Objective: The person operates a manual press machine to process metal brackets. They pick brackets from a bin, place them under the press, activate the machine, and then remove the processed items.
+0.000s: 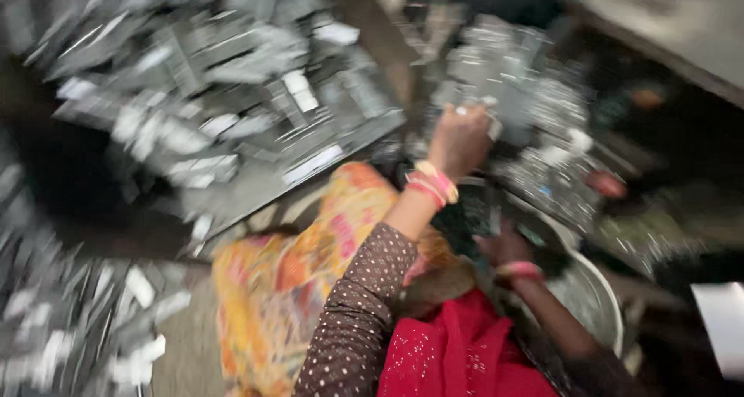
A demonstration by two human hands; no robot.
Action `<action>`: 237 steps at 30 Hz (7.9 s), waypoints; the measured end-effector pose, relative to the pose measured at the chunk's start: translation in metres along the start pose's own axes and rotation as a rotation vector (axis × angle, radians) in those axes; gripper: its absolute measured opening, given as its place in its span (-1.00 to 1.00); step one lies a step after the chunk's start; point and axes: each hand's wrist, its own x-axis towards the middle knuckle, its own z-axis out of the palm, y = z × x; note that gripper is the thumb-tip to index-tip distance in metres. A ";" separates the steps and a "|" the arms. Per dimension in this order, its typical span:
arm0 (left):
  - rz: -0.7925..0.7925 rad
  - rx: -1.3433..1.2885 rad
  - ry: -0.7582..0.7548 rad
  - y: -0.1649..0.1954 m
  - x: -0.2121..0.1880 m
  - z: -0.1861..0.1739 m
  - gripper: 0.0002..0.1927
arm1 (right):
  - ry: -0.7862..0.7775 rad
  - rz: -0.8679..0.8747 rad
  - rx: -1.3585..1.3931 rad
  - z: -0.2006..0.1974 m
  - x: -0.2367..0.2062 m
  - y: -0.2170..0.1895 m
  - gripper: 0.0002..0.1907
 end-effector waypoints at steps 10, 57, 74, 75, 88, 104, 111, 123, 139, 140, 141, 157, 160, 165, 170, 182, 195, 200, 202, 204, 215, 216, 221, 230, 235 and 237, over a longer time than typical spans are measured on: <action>-0.860 0.176 0.067 -0.217 -0.234 -0.047 -0.51 | 0.474 -0.518 0.085 -0.097 0.002 -0.026 -0.52; -0.688 0.167 -0.062 -0.377 -0.266 -0.056 -0.81 | 0.384 -0.399 0.077 -0.080 0.020 -0.016 -0.58; 0.295 -0.458 0.038 -0.016 -0.046 -0.087 -0.79 | 0.382 -0.197 0.389 -0.088 -0.005 -0.045 -0.60; 0.154 -0.542 -0.045 -0.008 -0.038 -0.070 -0.76 | 0.391 -0.216 0.405 -0.088 -0.006 -0.045 -0.60; -0.070 -0.137 0.199 0.036 -0.027 0.006 -0.58 | 0.434 -0.259 0.323 -0.086 -0.007 -0.043 -0.60; -0.059 -0.063 0.160 0.048 -0.044 0.001 -0.65 | 0.453 -0.282 0.339 -0.089 -0.006 -0.042 -0.63; -0.114 0.017 0.089 0.038 0.000 0.028 -0.68 | 0.446 -0.240 0.273 -0.091 -0.008 -0.042 -0.61; -0.177 -0.049 -0.061 0.027 0.010 0.021 -0.69 | 0.217 -0.126 0.070 -0.003 -0.024 -0.015 -0.40; -0.093 0.100 -0.106 0.022 0.022 0.028 -0.67 | -0.126 -0.240 0.059 -0.047 -0.004 -0.019 0.02; -0.094 0.112 -0.133 0.021 0.025 0.028 -0.68 | -0.106 -0.146 0.062 -0.040 -0.009 -0.018 -0.08; -0.099 0.074 -0.037 0.021 0.026 0.028 -0.67 | -0.085 -0.051 0.069 -0.028 -0.016 -0.017 -0.17; -0.139 -0.054 0.053 0.026 -0.002 0.033 -0.72 | -0.170 0.000 -0.129 -0.043 0.013 -0.015 -0.26; -0.152 -0.078 0.058 0.025 0.000 0.034 -0.71 | -0.121 0.034 0.034 -0.021 0.004 -0.010 -0.30; -0.161 -0.094 0.011 0.019 0.000 0.029 -0.71 | 0.086 -0.047 0.073 0.022 -0.023 -0.008 -0.45; -0.111 -0.038 -0.001 0.020 0.001 0.032 -0.72 | -0.157 0.132 -0.074 -0.003 -0.012 -0.017 -0.29; -0.079 0.034 -0.022 0.028 0.037 0.042 -0.73 | 0.074 -0.034 0.100 0.017 -0.016 -0.003 -0.44; -0.108 -0.041 0.032 0.011 0.058 0.059 -0.78 | -0.206 0.106 -0.011 -0.043 0.009 -0.021 -0.26; -0.099 -0.059 0.074 0.006 0.068 0.072 -0.78 | -0.029 0.068 0.019 0.011 -0.018 -0.013 -0.28; -0.111 -0.050 0.084 0.006 0.068 0.074 -0.78 | -0.086 0.088 0.045 0.020 -0.020 -0.012 -0.16; -0.110 -0.078 0.048 0.007 0.066 0.072 -0.78 | -0.020 0.032 0.015 0.011 -0.017 -0.012 -0.12; -0.101 -0.193 0.248 0.055 -0.037 0.016 -0.57 | 0.597 -0.225 0.346 -0.070 -0.005 -0.025 -0.27; -0.060 -0.091 0.192 0.059 -0.049 0.012 -0.58 | 0.633 -0.234 0.384 -0.070 -0.007 -0.025 -0.30; 0.121 0.032 0.077 0.041 -0.054 -0.004 -0.69 | 0.735 -0.272 0.459 -0.064 -0.011 -0.021 -0.27; -0.197 -0.559 0.085 0.044 -0.008 -0.038 -0.76 | 0.793 -0.350 0.172 -0.067 -0.008 -0.024 -0.42; 0.138 0.097 0.497 0.041 0.030 -0.006 -0.83 | 0.716 -0.268 0.396 -0.066 -0.010 -0.024 -0.25; 0.023 0.102 0.253 0.042 0.030 0.008 -0.84 | 0.727 -0.291 0.277 -0.066 -0.010 -0.023 -0.28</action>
